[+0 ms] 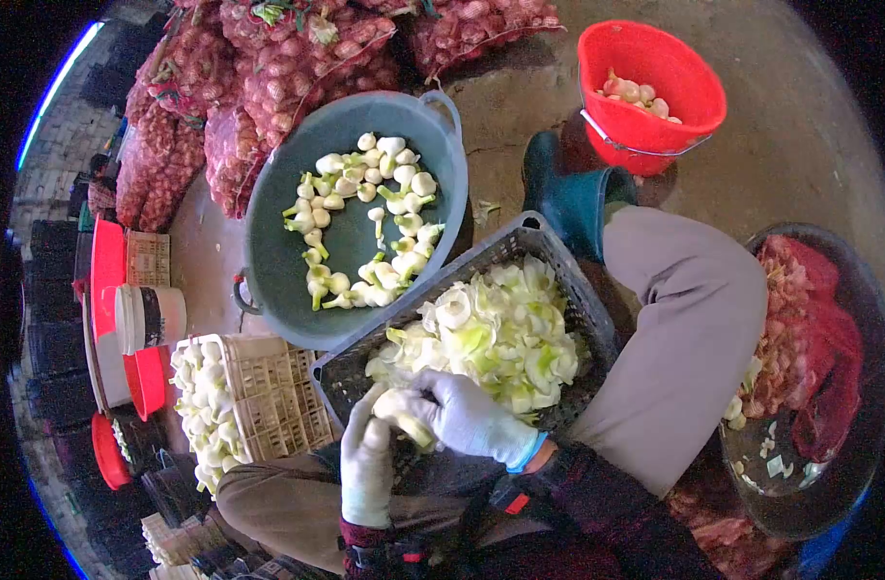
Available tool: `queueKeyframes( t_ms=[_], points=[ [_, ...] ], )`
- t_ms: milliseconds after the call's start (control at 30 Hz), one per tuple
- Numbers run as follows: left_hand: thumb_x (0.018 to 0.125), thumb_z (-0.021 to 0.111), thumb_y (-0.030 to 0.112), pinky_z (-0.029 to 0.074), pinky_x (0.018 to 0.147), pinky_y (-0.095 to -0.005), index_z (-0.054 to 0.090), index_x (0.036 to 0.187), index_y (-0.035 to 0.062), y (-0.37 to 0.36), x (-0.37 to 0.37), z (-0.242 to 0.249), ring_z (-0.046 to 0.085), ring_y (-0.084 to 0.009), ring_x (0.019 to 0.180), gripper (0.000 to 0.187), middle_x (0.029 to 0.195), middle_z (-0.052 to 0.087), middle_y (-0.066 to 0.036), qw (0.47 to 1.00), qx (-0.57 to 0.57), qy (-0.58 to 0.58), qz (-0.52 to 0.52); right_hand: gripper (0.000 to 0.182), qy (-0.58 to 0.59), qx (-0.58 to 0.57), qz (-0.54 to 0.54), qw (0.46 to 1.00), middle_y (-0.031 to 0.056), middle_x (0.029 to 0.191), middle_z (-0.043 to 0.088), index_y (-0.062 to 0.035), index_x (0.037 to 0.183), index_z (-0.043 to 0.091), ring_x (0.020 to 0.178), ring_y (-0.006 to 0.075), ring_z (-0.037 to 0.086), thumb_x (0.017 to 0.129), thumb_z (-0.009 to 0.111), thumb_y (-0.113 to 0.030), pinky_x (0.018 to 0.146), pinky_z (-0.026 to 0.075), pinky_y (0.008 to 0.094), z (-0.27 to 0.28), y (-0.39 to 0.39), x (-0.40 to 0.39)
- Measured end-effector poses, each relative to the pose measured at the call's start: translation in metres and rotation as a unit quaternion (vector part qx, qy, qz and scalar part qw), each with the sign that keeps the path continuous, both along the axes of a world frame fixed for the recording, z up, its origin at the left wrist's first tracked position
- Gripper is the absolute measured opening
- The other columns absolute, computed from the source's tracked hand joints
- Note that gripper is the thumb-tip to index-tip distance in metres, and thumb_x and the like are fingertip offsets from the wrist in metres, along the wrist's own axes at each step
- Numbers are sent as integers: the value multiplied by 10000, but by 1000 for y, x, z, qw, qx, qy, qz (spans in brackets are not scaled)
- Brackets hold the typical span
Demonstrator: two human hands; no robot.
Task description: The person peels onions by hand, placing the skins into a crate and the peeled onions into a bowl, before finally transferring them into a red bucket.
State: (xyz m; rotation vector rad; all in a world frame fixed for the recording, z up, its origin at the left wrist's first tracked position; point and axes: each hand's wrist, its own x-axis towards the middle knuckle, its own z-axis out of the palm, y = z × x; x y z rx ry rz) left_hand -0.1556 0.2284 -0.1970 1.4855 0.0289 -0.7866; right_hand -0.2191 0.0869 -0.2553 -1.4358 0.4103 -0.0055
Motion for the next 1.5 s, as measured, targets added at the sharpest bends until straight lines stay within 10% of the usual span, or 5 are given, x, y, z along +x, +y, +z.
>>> queueKeyframes(
  t_ms=[367, 533, 1033, 1267, 1500],
  points=[
    [884, 667, 195, 516, 863, -322, 519, 1236, -34, 21, -5, -31, 620, -231, 1003, 445, 1130, 617, -133, 989, -91, 48, 111, 217, 147, 131, -132, 972, 34, 765, 611, -4, 940, 599, 706, 104, 541, 933, 594, -220, 614, 468, 312, -1, 2, 1],
    [912, 621, 266, 509, 878, -340, 496, 1250, -18, 9, -11, 0, 591, -261, 1060, 459, 1185, 582, -148, 968, -215, 50, 124, 256, 133, -437, -18, 889, 135, 806, 645, -21, 966, 625, 735, 270, 634, 859, 659, -252, 652, 490, 384, -38, -18, -31],
    [889, 617, 459, 516, 756, -316, 430, 1322, 66, -2, -24, -41, 583, -203, 927, 613, 1130, 543, -102, 959, -145, 162, 179, 109, 1, 48, -113, 992, -4, 719, 611, -20, 933, 666, 686, 42, 560, 840, 668, -78, 595, 466, 241, -13, 7, 2],
    [938, 532, 466, 491, 584, -281, 352, 1397, 41, -13, -17, -39, 580, -187, 836, 650, 1093, 554, -114, 991, -46, 35, 124, 171, -45, -249, -49, 966, 138, 774, 625, -36, 839, 613, 705, 346, 627, 809, 658, -198, 625, 505, 424, -2, 6, -1],
    [861, 625, 532, 474, 707, -266, 352, 1395, -12, -4, -13, -47, 560, -165, 864, 810, 1126, 563, -96, 993, -54, 54, 90, 124, -2, -207, -100, 973, 112, 702, 597, -25, 830, 583, 622, 257, 610, 792, 649, -124, 574, 473, 354, -15, 11, 10]
  ],
)
